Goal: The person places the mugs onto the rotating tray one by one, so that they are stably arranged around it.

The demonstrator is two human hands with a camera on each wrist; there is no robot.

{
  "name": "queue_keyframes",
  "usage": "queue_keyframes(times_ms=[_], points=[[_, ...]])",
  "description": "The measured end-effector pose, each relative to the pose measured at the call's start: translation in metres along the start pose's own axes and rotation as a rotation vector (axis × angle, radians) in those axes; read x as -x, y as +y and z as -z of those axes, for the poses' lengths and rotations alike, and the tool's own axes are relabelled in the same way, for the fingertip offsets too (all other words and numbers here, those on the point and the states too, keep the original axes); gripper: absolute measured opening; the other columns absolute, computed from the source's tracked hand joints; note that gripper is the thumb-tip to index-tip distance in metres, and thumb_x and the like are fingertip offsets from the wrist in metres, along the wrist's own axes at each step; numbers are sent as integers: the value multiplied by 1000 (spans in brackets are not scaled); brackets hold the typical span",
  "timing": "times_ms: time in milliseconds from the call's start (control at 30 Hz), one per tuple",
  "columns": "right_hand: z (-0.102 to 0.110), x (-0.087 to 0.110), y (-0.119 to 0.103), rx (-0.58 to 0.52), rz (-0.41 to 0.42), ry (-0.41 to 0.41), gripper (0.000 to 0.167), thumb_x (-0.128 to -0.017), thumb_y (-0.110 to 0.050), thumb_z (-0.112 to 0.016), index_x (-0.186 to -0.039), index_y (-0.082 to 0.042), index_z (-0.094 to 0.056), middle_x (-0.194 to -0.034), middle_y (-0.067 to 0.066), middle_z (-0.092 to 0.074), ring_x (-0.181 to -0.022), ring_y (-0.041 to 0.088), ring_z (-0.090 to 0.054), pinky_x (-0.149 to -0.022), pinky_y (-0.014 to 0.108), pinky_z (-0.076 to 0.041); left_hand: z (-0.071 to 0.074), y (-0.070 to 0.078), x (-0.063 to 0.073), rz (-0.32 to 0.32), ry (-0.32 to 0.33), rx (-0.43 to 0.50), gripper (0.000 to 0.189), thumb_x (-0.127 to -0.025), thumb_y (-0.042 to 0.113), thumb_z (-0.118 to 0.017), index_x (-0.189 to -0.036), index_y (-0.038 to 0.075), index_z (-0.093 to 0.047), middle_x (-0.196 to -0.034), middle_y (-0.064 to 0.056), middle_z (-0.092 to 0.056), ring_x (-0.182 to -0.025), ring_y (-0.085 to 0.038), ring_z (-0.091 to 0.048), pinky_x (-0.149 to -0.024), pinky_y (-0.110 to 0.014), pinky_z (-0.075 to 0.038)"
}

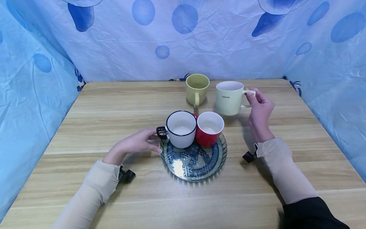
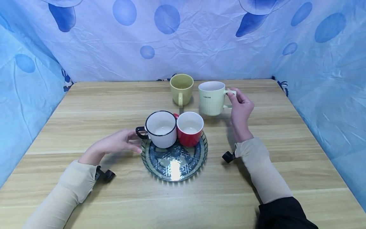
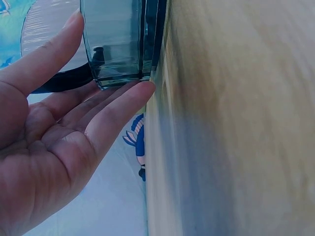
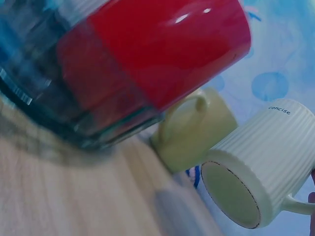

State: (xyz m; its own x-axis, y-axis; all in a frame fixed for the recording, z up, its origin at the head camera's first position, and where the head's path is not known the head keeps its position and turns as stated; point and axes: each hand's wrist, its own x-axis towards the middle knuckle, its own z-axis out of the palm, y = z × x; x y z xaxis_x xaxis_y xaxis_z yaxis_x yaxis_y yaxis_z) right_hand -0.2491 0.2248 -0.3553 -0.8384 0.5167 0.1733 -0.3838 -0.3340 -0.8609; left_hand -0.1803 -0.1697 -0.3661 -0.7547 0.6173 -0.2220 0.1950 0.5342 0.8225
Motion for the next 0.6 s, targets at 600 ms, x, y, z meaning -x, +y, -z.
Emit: queue_keyframes(times_ms=[600], points=[[-10,16,-36,-209,-11,-10,16,-77,5,-76,-92,10,-71,-81,14,-73,-72,17,-72,-81,27,-61,0,1,0,17,3,2,67,-79,11,-76,-136,-8,-46,-141,-28,-48,-131,-43,-48,-111,-51,-39]])
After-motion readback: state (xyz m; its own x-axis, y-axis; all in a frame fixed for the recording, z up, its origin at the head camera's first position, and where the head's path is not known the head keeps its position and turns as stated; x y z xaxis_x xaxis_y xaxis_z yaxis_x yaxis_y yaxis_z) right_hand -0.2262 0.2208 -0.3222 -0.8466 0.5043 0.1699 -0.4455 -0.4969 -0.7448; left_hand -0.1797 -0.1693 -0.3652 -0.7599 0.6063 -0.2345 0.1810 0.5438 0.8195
